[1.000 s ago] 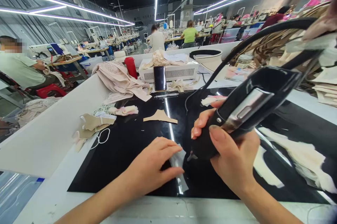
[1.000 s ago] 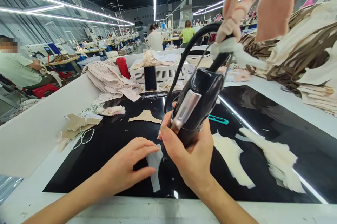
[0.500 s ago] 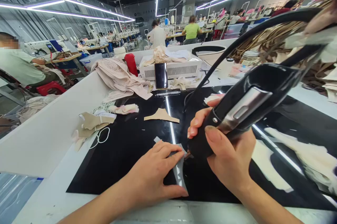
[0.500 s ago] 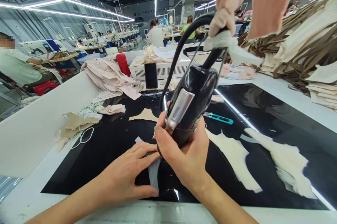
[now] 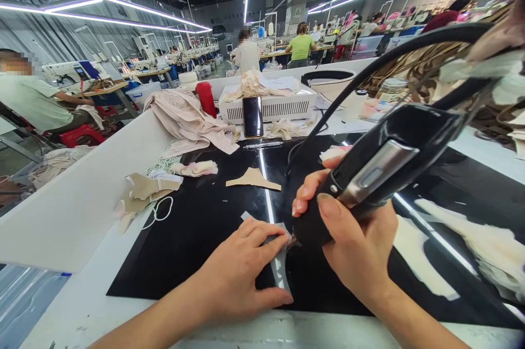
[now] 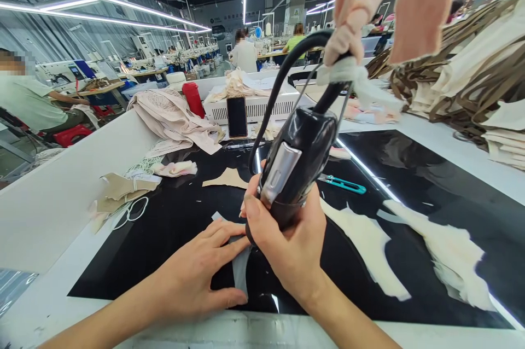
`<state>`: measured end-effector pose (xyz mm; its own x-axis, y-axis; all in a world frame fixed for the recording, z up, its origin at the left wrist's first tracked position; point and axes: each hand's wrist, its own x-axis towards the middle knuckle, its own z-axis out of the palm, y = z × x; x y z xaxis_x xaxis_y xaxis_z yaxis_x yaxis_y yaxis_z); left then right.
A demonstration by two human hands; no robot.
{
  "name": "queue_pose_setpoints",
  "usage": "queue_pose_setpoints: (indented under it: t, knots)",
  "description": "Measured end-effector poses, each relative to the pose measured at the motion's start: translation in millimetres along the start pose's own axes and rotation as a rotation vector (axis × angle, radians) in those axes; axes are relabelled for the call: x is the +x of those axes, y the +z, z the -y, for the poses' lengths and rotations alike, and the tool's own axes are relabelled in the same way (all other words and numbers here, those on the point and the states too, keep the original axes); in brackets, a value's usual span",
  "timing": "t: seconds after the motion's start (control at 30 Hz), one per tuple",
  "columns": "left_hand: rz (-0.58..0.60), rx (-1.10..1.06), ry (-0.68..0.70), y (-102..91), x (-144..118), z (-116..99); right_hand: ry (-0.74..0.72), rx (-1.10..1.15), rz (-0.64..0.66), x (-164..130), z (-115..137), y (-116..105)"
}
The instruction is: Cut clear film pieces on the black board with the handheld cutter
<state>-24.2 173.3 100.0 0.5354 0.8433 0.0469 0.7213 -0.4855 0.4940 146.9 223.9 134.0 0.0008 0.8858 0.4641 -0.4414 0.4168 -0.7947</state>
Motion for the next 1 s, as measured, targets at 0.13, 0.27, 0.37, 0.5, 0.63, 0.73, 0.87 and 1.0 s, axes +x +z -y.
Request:
queue_pose_setpoints:
  t: [0.13, 0.27, 0.37, 0.5, 0.63, 0.73, 0.87, 1.0]
  knots:
    - [0.006, -0.009, 0.001, 0.0, -1.0, -1.4, 0.006, 0.067, 0.029, -4.7, 0.9, -1.2]
    - [0.014, -0.014, -0.013, -1.2, -1.5, -3.6, 0.002, 0.094, 0.059, -9.8, -0.8, -1.9]
    - [0.011, -0.018, -0.013, -1.9, -1.5, -4.3, 0.007, 0.093, 0.048, -10.8, -0.6, -1.7]
    - [0.008, -0.023, -0.009, -1.6, -1.1, -3.7, -0.003, 0.081, 0.045, -10.1, 1.1, -1.7]
    - [0.0, -0.025, -0.004, -1.4, -0.9, -2.8, -0.006, 0.068, 0.041, -10.4, 0.3, -0.8]
    - [0.0, -0.032, 0.001, -1.4, -1.3, -2.5, 0.008, 0.054, 0.038, -11.0, -1.0, 1.2]
    - [-0.012, -0.037, 0.01, -0.9, -1.8, -1.5, 0.019, 0.031, 0.029, -11.6, 0.6, 2.9]
    - [-0.019, -0.031, 0.012, 0.0, -2.6, -0.4, 0.021, 0.054, 0.045, -15.8, 5.4, 1.1]
